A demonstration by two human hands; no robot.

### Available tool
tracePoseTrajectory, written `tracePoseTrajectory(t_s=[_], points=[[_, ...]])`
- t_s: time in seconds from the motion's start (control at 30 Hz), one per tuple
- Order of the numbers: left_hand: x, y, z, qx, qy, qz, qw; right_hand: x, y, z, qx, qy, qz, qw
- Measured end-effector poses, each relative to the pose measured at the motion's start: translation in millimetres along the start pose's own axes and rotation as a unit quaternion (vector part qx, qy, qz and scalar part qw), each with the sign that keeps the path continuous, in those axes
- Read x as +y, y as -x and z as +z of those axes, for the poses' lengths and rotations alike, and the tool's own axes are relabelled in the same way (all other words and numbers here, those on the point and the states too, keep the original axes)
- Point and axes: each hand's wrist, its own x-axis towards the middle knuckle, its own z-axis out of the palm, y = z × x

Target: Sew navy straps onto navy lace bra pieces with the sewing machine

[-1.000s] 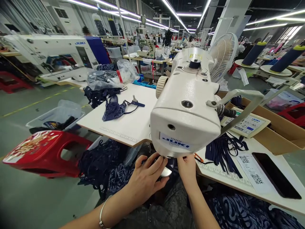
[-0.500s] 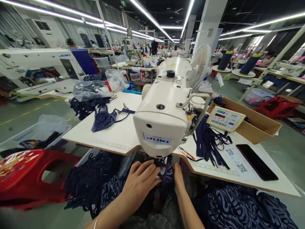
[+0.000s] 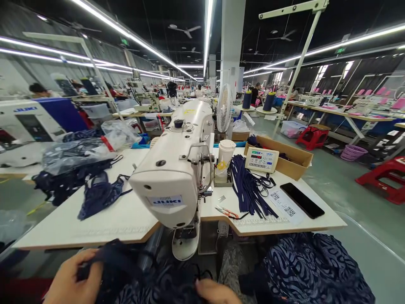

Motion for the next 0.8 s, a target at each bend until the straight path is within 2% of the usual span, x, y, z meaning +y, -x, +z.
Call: tracePoseTrajectory(t_s=[0.07, 0.13, 0.2, 0.23, 0.3, 0.37, 0.47, 0.53, 0.6, 0.73, 0.8], points=[[-12, 2, 11.3, -0.124, -0.045, 0.014, 0.991, -15, 15, -21, 0.077, -0.09, 0.035, 0.992], [-9, 15, 27.1, -0.229, -0.036, 0.059, 0.971, -36, 27, -37, 0.107, -0.129, 0.051, 0.985], [14, 36, 41.6, -0.325, 0.033, 0.15, 0.933, -59, 34, -41, 0.132, -0.161, 0.057, 0.976], [31, 47, 46.6, -0.351, 0.078, 0.208, 0.909, -69, 37, -39, 0.156, -0.187, 0.044, 0.969], [71, 67, 51.6, -0.341, 0.127, 0.294, 0.884, -86, 40, -26, 0.203, -0.216, -0.005, 0.955], [107, 80, 52.1, -0.338, 0.133, 0.367, 0.856, -95, 41, -10, 0.223, -0.204, -0.051, 0.952], [140, 85, 52.9, -0.297, 0.093, 0.394, 0.865, -95, 43, 7, 0.267, -0.122, -0.074, 0.953], [145, 88, 55.7, -0.283, 0.065, 0.405, 0.867, -90, 45, 12, 0.311, -0.027, -0.082, 0.947], [143, 93, 59.0, -0.288, 0.051, 0.423, 0.858, -86, 47, 14, 0.328, 0.081, -0.091, 0.937], [136, 106, 61.6, -0.299, 0.038, 0.452, 0.84, -87, 47, 13, 0.261, 0.256, -0.133, 0.921], [136, 109, 59.2, -0.307, 0.027, 0.448, 0.839, -91, 41, 7, 0.223, 0.329, -0.151, 0.905]])
